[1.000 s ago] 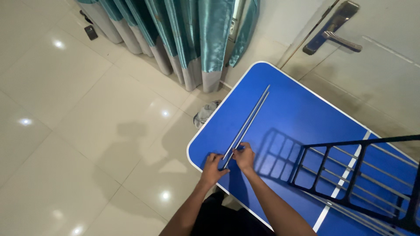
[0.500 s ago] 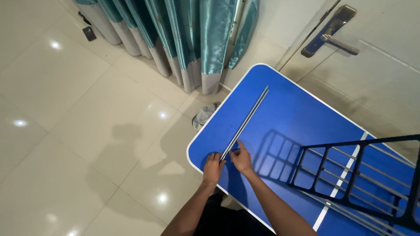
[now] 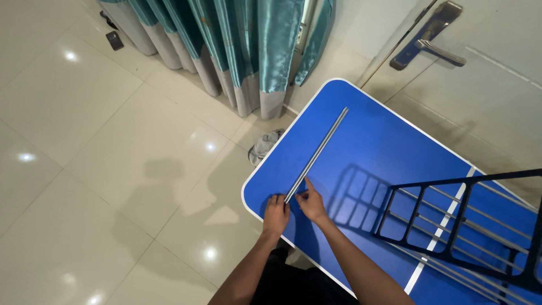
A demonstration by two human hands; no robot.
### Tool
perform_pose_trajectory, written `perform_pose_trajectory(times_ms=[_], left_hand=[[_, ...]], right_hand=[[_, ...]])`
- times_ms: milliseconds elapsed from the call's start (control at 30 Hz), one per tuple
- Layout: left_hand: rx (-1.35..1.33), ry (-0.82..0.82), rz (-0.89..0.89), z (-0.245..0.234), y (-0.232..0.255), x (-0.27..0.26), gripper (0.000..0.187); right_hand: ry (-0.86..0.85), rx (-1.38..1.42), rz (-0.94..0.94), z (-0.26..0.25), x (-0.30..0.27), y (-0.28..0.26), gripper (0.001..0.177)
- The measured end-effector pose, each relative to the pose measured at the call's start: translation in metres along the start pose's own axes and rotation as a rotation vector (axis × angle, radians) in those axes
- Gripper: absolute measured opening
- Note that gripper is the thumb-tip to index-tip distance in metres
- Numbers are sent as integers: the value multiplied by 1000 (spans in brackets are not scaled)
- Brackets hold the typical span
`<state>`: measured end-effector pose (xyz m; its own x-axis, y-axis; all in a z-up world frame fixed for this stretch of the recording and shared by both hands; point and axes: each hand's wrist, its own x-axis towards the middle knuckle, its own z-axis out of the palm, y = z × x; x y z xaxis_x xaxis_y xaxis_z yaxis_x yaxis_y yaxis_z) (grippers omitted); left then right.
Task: The person disassembles a metal dish rack on a blue table. They repeatedly remove metal rods from the rack frame and place them on the table, continuing until most rods are removed.
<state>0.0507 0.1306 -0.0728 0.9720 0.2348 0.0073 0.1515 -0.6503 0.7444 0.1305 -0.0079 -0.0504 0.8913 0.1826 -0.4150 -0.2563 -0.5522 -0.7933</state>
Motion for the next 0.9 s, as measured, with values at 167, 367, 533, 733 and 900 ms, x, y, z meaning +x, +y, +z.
perform_pose_trajectory(times_ms=[167,367,533,733,900], left_hand=[[18,9,-26,6,-2,3,20],[46,7,-67,7,4,7,20],[73,-24,-131,6,4,11,17],[71,5,-66,-2,-2,14,21],[72,62,-77,-6,-10,16,26]], right_hand=[[-7,-12,10,2,5,10,82],[65,-115,-129,6,12,22,86],[9,-128,-41,1,14,9,85],[-55,-55,37,-5,16,-14,79],[-74,-91,3,-2,22,-19,78]])
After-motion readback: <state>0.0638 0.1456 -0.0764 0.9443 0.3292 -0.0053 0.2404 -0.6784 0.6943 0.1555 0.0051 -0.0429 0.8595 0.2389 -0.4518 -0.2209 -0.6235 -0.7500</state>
